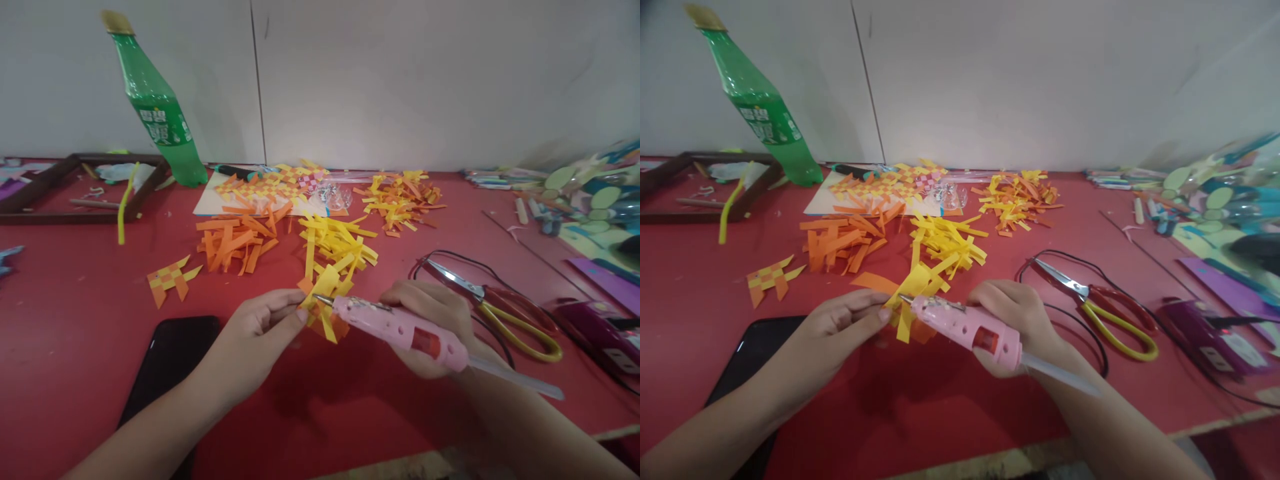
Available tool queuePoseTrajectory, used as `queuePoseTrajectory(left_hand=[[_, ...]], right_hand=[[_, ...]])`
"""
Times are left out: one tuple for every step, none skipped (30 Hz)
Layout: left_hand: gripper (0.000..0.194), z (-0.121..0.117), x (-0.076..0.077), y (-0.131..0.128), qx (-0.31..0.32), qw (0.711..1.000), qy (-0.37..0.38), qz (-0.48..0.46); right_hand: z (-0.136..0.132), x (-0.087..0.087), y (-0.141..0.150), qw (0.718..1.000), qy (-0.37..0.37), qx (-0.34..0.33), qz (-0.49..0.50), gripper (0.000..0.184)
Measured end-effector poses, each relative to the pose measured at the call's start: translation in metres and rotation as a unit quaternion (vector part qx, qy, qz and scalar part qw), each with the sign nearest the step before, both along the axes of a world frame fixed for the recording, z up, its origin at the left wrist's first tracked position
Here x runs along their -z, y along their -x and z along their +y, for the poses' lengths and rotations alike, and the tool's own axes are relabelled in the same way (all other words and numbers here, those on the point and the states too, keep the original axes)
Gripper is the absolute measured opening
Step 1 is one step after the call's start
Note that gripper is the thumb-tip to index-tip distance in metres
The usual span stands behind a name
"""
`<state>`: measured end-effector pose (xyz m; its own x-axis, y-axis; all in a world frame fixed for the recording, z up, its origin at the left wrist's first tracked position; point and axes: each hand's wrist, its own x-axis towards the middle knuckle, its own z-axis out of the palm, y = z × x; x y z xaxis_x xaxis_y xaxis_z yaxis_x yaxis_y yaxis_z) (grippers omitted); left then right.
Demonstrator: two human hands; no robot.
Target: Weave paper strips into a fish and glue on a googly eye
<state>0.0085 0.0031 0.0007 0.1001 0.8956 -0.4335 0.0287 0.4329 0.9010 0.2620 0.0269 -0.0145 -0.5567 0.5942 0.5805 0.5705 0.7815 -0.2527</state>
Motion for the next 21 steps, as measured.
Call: queuePoseTrajectory(left_hand=[[0.031, 0.0, 0.0007, 0.0003, 0.0, 1.0, -0.003, 0.003], [0.031, -0.0002, 0.0012, 0.0005, -0.001, 1.0, -0.007, 0.006], [0.03, -0.0004, 0.0014, 0.0007, -0.002, 1.0, -0.01, 0.009], [0.028, -0.0007, 0.0015, 0.0009, -0.004, 1.0, -0.013, 0.011], [0.028, -0.0011, 0.0013, 0.001, -0.005, 1.0, -0.014, 0.013], [0.028, -0.0015, 0.001, 0.001, -0.005, 1.0, -0.014, 0.013], [0.028, -0.0019, 0.0007, 0.001, -0.005, 1.0, -0.014, 0.013], [0.028, -0.0021, 0.0004, 0.001, -0.005, 1.0, -0.014, 0.01], [0.029, -0.0023, 0.0004, 0.001, -0.005, 1.0, -0.014, 0.007], [0.029, -0.0023, 0.0007, 0.001, -0.005, 1.0, -0.014, 0.005], [0.029, -0.0022, 0.0012, 0.001, -0.008, 1.0, -0.014, 0.003], [0.029, -0.0018, 0.0019, 0.001, -0.011, 1.0, -0.014, 0.002], [0.029, -0.0014, 0.0027, 0.0011, -0.016, 1.0, -0.014, 0.002], [0.029, -0.001, 0.0035, 0.0012, -0.02, 1.0, -0.013, 0.002], [0.029, -0.0005, 0.004, 0.0012, -0.024, 1.0, -0.012, 0.004], [0.029, -0.0002, 0.0042, 0.0013, -0.026, 1.0, -0.01, 0.007], [0.029, -0.0001, 0.004, 0.0013, -0.026, 1.0, -0.008, 0.01], [0.03, -0.0002, 0.0035, 0.0012, -0.025, 1.0, -0.005, 0.013], [0.031, -0.0004, 0.0027, 0.0011, -0.025, 1.0, -0.002, 0.014], [0.031, -0.0008, 0.0019, 0.001, -0.026, 1.0, 0.0, 0.013], [0.032, -0.0011, 0.001, 0.0008, -0.028, 1.0, 0.003, 0.009]], right_hand=[[0.0, 0.0012, -0.0004, 1.0, 0.0, 0.007, 0.003, 0.014], [0.0001, 0.002, -0.0007, 1.0, 0.0, 0.011, 0.004, 0.014], [0.0001, 0.0024, -0.0009, 1.0, -0.001, 0.014, 0.006, 0.014], [0.0, 0.0023, -0.001, 1.0, 0.0, 0.016, 0.005, 0.013], [-0.0001, 0.0018, -0.0009, 1.0, -0.002, 0.015, 0.004, 0.013], [-0.0002, 0.001, -0.0007, 1.0, -0.002, 0.013, 0.002, 0.012], [-0.0004, -0.0001, -0.0005, 1.0, -0.002, 0.009, -0.001, 0.012], [-0.0006, -0.0012, -0.0004, 1.0, 0.0, 0.007, -0.004, 0.011], [-0.0008, -0.0021, -0.0003, 1.0, 0.003, 0.007, -0.005, 0.011], [-0.0011, -0.0028, -0.0004, 1.0, 0.006, 0.007, -0.006, 0.011], [-0.0012, -0.0031, -0.0006, 1.0, 0.011, 0.01, -0.005, 0.012], [-0.0013, -0.0029, -0.0009, 1.0, 0.014, 0.015, -0.004, 0.012], [-0.0014, -0.0024, -0.0013, 1.0, 0.015, 0.02, -0.001, 0.012], [-0.0013, -0.0015, -0.0017, 1.0, 0.014, 0.022, 0.001, 0.013], [-0.0011, -0.0006, -0.002, 1.0, 0.012, 0.021, 0.002, 0.012], [-0.0008, 0.0004, -0.0024, 1.0, 0.011, 0.018, 0.003, 0.012], [-0.0006, 0.0011, -0.0027, 1.0, 0.011, 0.014, 0.003, 0.011], [-0.0003, 0.0016, -0.0029, 1.0, 0.013, 0.009, 0.001, 0.011], [-0.0001, 0.0017, -0.0031, 1.0, 0.017, 0.005, 0.0, 0.01], [0.0, 0.0016, -0.0033, 1.0, 0.021, 0.005, 0.0, 0.01], [-0.0001, 0.0014, -0.0035, 1.0, 0.024, 0.008, 0.001, 0.01]])
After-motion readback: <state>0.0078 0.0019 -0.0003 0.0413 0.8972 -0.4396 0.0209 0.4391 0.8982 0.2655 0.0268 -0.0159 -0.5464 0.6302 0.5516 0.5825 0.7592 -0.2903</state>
